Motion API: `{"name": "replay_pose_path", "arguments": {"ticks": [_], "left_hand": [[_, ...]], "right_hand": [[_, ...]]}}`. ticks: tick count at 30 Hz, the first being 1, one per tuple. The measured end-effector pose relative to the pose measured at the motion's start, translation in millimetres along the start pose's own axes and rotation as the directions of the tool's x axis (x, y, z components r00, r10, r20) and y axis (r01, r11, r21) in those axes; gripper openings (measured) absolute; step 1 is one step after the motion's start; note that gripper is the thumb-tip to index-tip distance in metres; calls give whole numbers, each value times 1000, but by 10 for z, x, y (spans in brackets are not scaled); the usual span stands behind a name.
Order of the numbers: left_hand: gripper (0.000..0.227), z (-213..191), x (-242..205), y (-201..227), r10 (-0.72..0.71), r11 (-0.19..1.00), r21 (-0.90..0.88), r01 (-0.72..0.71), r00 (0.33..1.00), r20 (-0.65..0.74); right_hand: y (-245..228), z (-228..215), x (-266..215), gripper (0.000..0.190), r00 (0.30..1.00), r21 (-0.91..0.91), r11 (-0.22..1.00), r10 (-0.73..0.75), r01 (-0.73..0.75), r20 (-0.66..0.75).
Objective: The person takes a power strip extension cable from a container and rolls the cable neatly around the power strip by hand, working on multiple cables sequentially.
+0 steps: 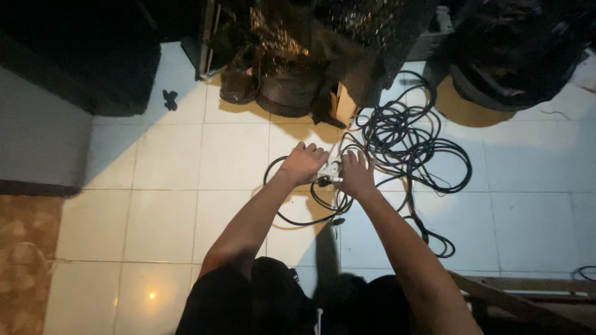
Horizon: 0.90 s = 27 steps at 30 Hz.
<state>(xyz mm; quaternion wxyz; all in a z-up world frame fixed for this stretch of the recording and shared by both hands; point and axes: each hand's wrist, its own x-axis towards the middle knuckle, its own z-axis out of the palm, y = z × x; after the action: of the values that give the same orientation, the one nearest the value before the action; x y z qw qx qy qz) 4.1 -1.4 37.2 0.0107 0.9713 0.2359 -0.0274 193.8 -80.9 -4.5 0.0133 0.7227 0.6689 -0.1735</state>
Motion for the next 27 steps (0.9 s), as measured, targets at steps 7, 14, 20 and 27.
{"name": "replay_pose_path", "arguments": {"ticks": [7, 14, 20, 27], "left_hand": [[63, -1689, -44, 64, 48, 993, -101, -57, 994, -96], [75, -3826, -57, 258, 68, 953, -290, -83, 996, -63], [93, -5292, -145, 478, -213, 709, -681, 184, 976, 42], [73, -5355, -153, 837, -528, 392, -875, 283, 848, 38]], "right_hand": [[-168, -1796, -599, 74, 977, 15, 992, -119, 124, -177], [-357, -3698, -1644, 54, 971, 232, 970, -19, 77, -240], [-418, -4944, -2548, 48, 944, 410, 903, 236, -126, -229], [-470, -5804, -3089, 50, 842, 510, 853, 352, -110, -408]]}}
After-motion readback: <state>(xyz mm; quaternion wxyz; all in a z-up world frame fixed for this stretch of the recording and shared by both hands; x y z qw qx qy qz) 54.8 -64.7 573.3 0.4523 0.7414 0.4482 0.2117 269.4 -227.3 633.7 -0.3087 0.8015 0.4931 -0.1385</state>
